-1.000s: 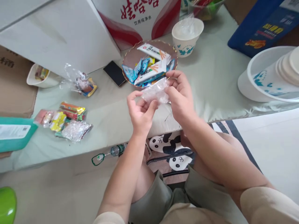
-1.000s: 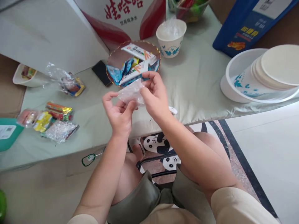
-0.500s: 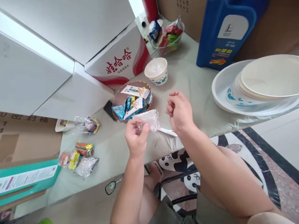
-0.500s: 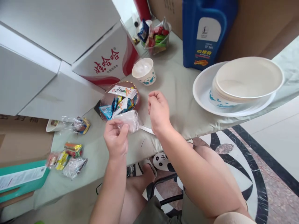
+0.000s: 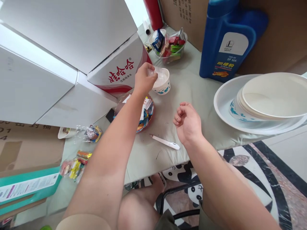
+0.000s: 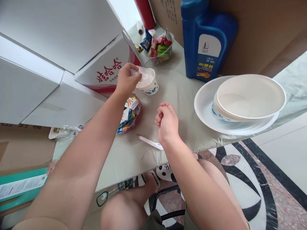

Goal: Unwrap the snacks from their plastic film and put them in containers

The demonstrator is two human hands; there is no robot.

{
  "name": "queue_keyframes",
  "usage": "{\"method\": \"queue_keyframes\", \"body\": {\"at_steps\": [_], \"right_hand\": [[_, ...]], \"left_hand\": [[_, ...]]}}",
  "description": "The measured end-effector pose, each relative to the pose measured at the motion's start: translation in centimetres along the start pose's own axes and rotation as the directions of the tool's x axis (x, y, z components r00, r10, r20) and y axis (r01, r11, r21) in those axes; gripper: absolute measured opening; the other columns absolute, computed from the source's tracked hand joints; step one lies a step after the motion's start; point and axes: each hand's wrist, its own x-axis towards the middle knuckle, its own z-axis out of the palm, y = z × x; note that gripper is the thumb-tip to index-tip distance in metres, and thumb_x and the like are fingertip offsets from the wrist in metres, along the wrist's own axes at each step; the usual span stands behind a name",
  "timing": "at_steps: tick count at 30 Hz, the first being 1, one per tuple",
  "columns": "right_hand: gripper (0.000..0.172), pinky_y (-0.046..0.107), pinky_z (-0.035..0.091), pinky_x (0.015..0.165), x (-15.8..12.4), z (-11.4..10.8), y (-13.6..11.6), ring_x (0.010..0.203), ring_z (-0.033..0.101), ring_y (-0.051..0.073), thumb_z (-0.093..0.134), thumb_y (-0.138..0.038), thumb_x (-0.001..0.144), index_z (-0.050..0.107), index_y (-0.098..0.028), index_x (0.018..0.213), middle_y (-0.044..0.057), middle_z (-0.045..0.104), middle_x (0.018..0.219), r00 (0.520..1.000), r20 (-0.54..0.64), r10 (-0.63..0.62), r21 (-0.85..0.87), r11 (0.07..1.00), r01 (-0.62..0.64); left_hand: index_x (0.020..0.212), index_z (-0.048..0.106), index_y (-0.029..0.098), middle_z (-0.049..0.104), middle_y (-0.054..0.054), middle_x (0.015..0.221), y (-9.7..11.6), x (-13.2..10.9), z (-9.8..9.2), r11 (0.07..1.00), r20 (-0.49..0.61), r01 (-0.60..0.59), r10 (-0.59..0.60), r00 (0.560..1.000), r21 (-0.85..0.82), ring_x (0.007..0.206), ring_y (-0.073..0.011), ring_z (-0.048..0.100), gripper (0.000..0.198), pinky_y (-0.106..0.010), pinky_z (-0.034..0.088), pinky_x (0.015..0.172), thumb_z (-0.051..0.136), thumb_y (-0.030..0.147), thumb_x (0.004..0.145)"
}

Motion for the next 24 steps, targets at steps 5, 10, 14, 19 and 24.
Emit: {"method": "queue_keyframes", "body": {"at_steps": [5, 10, 14, 19, 24], "right_hand": [[0.032, 0.021, 0.022, 0.046, 0.7, 1.1, 0.8, 0.047, 0.032, 0.006, 0.060, -0.026, 0.057, 0.048, -0.025, 0.086, -0.011, 0.040, 0.061, 0.999, -0.020, 0.045, 0.045, 0.998, -0.044], [0.036, 0.020, 0.022, 0.045, 1.7, 1.0, 0.7, 0.046, 0.028, 0.005, 0.058, -0.020, 0.053, 0.047, -0.024, 0.087, -0.013, 0.036, 0.060, 0.987, -0.126, 0.095, 0.136, 0.988, -0.078], [0.037, 0.020, 0.023, 0.045, 2.1, 0.5, 0.0, 0.046, 0.030, 0.005, 0.058, -0.019, 0.054, 0.046, -0.025, 0.088, -0.012, 0.036, 0.060, 0.988, -0.151, 0.034, 0.108, 0.994, -0.018], [0.034, 0.021, 0.024, 0.045, 1.7, 0.2, 0.7, 0.046, 0.029, 0.006, 0.058, -0.023, 0.058, 0.044, -0.026, 0.089, -0.012, 0.034, 0.062, 0.994, -0.108, 0.022, 0.082, 0.997, -0.013], [0.034, 0.021, 0.025, 0.046, 1.6, -0.1, 1.2, 0.046, 0.029, 0.006, 0.058, -0.023, 0.057, 0.043, -0.026, 0.088, -0.012, 0.033, 0.063, 0.995, -0.100, 0.025, 0.064, 0.998, -0.019]], "left_hand": [[0.078, 0.070, 0.021, 0.061, -0.013, 0.124, 0.8, 0.1, 0.8, 0.906, 0.039, -0.037, 0.022, 0.999, 0.422, 0.130, -0.0372, 0.052, 0.020, -0.054, 0.042, 0.112, 0.083, 0.012, 0.065], [0.081, 0.074, 0.019, 0.073, -0.011, 0.095, 1.7, 0.8, 0.5, 0.818, 0.373, -0.155, -0.078, 0.924, 0.554, 0.110, -0.0349, 0.067, 0.013, -0.048, 0.047, 0.105, 0.074, 0.011, 0.070], [0.086, 0.075, 0.022, 0.074, -0.008, 0.093, 1.1, 2.2, 0.9, 0.823, 0.460, -0.206, -0.074, 0.885, 0.529, 0.100, -0.0309, 0.070, 0.023, -0.042, 0.050, 0.098, 0.069, 0.008, 0.069], [0.079, 0.074, 0.023, 0.069, -0.004, 0.082, 0.7, 3.7, 2.5, 0.804, 0.537, -0.232, -0.126, 0.834, 0.547, 0.109, -0.0335, 0.067, 0.019, -0.054, 0.042, 0.109, 0.073, 0.010, 0.066], [0.076, 0.070, 0.019, 0.062, -0.002, 0.073, 2.7, 3.5, 3.8, 0.710, 0.483, -0.205, -0.213, 0.849, 0.673, 0.110, -0.0354, 0.066, 0.016, -0.067, 0.028, 0.117, 0.075, 0.007, 0.069]]}}
